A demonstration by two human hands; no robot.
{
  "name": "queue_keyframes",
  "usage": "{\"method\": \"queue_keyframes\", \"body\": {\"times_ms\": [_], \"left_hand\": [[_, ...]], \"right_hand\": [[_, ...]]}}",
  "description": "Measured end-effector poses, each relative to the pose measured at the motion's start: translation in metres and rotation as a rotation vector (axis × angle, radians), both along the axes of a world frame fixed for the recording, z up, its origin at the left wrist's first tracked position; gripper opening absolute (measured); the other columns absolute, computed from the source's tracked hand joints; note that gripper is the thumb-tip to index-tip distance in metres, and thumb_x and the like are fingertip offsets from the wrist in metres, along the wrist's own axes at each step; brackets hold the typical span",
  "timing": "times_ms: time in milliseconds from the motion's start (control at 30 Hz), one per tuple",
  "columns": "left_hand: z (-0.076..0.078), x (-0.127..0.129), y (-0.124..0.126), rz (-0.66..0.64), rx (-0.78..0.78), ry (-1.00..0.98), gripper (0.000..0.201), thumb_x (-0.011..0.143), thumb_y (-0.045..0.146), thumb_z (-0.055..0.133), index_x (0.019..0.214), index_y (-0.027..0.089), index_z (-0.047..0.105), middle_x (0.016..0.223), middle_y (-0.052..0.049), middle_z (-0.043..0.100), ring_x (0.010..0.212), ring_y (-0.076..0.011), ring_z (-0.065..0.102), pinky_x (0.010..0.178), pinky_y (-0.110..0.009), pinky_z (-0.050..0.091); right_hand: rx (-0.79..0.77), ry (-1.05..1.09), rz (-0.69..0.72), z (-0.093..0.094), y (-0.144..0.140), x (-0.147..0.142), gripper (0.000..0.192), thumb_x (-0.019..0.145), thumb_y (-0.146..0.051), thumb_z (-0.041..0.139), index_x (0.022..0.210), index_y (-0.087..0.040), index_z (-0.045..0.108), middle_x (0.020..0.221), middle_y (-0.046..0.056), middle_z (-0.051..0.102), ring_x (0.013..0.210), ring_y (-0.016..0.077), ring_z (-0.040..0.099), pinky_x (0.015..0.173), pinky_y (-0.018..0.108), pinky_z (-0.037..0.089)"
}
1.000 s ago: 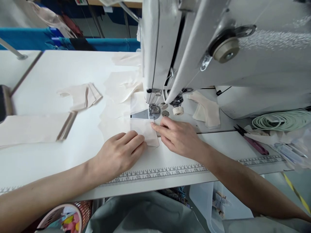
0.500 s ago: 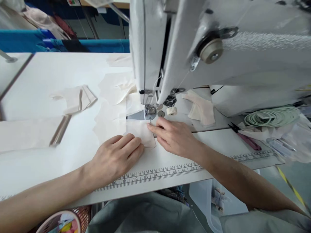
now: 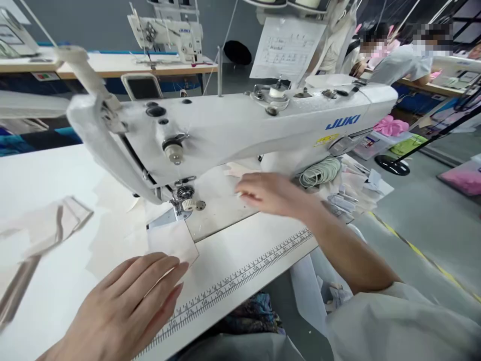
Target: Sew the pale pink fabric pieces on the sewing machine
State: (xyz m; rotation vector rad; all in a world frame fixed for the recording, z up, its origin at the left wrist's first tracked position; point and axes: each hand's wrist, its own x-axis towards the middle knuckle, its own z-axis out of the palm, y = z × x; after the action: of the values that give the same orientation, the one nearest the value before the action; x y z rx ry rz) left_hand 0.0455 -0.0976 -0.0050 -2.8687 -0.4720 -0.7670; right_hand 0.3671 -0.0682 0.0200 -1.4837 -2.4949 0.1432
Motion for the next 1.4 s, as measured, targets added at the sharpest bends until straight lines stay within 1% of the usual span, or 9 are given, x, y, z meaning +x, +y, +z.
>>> {"method": "queue_keyframes", "body": {"times_ms": [67,167,433,633,733,900,1100,1233,1400], "left_hand": [[0.005,0.010,0.000,-0.031,-0.066,0.018,0.023,0.093,0.012,0.053,0.114,0.012,0.062,0.106,-0.007,0.067,0.100,-0.0206,0.058,0.086,-0.034,0.044],[0.009,0.037,0.003,-0.051,-0.203,0.027,0.024,0.093,0.014,0.052,0.117,0.014,0.060,0.111,-0.007,0.065,0.104,-0.0202,0.057,0.089,-0.033,0.047],[-0.001,0.133,0.040,-0.020,-0.460,0.050,0.029,0.092,0.016,0.047,0.118,0.012,0.058,0.120,-0.014,0.061,0.113,-0.0274,0.056,0.092,-0.045,0.053],[-0.015,0.178,0.069,0.211,-0.612,0.039,0.022,0.090,0.016,0.050,0.104,0.015,0.066,0.100,-0.007,0.066,0.096,-0.0202,0.063,0.081,-0.033,0.056],[-0.017,0.190,0.075,0.246,-0.577,0.042,0.026,0.091,0.013,0.046,0.107,0.015,0.067,0.100,-0.007,0.064,0.094,-0.0180,0.062,0.079,-0.029,0.055],[-0.016,0.204,0.078,0.230,-0.432,0.116,0.026,0.092,0.015,0.047,0.107,0.016,0.068,0.109,-0.010,0.062,0.107,-0.0263,0.053,0.084,-0.038,0.051],[-0.021,0.207,0.075,0.204,-0.345,0.162,0.024,0.095,0.017,0.042,0.098,0.011,0.066,0.108,-0.016,0.059,0.106,-0.0306,0.052,0.084,-0.045,0.048],[-0.023,0.207,0.074,0.176,-0.411,0.103,0.023,0.093,0.015,0.042,0.095,0.010,0.065,0.109,-0.018,0.059,0.109,-0.0325,0.051,0.088,-0.048,0.047],[-0.005,0.198,0.054,0.131,-0.622,-0.088,0.032,0.098,0.018,0.031,0.109,0.009,0.061,0.115,-0.016,0.061,0.113,-0.0256,0.054,0.098,-0.042,0.046]], "right_hand": [[-0.021,0.072,-0.155,-0.003,0.002,0.036,0.013,0.089,-0.018,0.056,0.097,-0.018,0.065,0.094,0.004,0.064,0.080,0.0148,0.059,0.072,0.027,0.042],[-0.052,0.082,-0.168,-0.017,0.003,0.067,0.020,0.082,-0.024,0.066,0.100,-0.017,0.064,0.090,0.004,0.063,0.081,0.0160,0.060,0.071,0.026,0.045],[0.014,0.101,-0.127,-0.034,0.007,0.066,0.011,0.086,-0.017,0.058,0.083,-0.017,0.068,0.087,0.004,0.067,0.079,0.0164,0.060,0.070,0.027,0.041],[0.115,0.153,-0.111,-0.039,0.005,0.075,0.015,0.085,-0.014,0.054,0.082,-0.017,0.068,0.088,0.005,0.069,0.079,0.0170,0.062,0.071,0.027,0.042],[0.165,0.182,-0.104,-0.043,0.002,0.076,0.016,0.087,-0.016,0.051,0.080,-0.017,0.066,0.084,0.004,0.067,0.076,0.0162,0.061,0.070,0.027,0.043],[0.304,0.221,-0.153,-0.045,-0.003,0.074,0.019,0.092,-0.019,0.044,0.087,-0.016,0.062,0.088,0.008,0.065,0.080,0.0191,0.061,0.070,0.030,0.046],[0.578,0.237,-0.261,-0.025,-0.020,0.073,0.018,0.093,-0.015,0.042,0.100,-0.020,0.058,0.106,0.012,0.067,0.100,0.0225,0.064,0.078,0.035,0.051],[0.719,0.272,-0.180,0.003,-0.053,0.065,0.023,0.089,-0.011,0.050,0.104,-0.026,0.058,0.110,0.006,0.069,0.101,0.0205,0.066,0.084,0.036,0.054],[0.568,0.476,-0.040,0.028,-0.095,0.041,0.029,0.085,-0.007,0.056,0.103,-0.029,0.061,0.105,0.003,0.071,0.096,0.0204,0.068,0.081,0.037,0.056]]}}
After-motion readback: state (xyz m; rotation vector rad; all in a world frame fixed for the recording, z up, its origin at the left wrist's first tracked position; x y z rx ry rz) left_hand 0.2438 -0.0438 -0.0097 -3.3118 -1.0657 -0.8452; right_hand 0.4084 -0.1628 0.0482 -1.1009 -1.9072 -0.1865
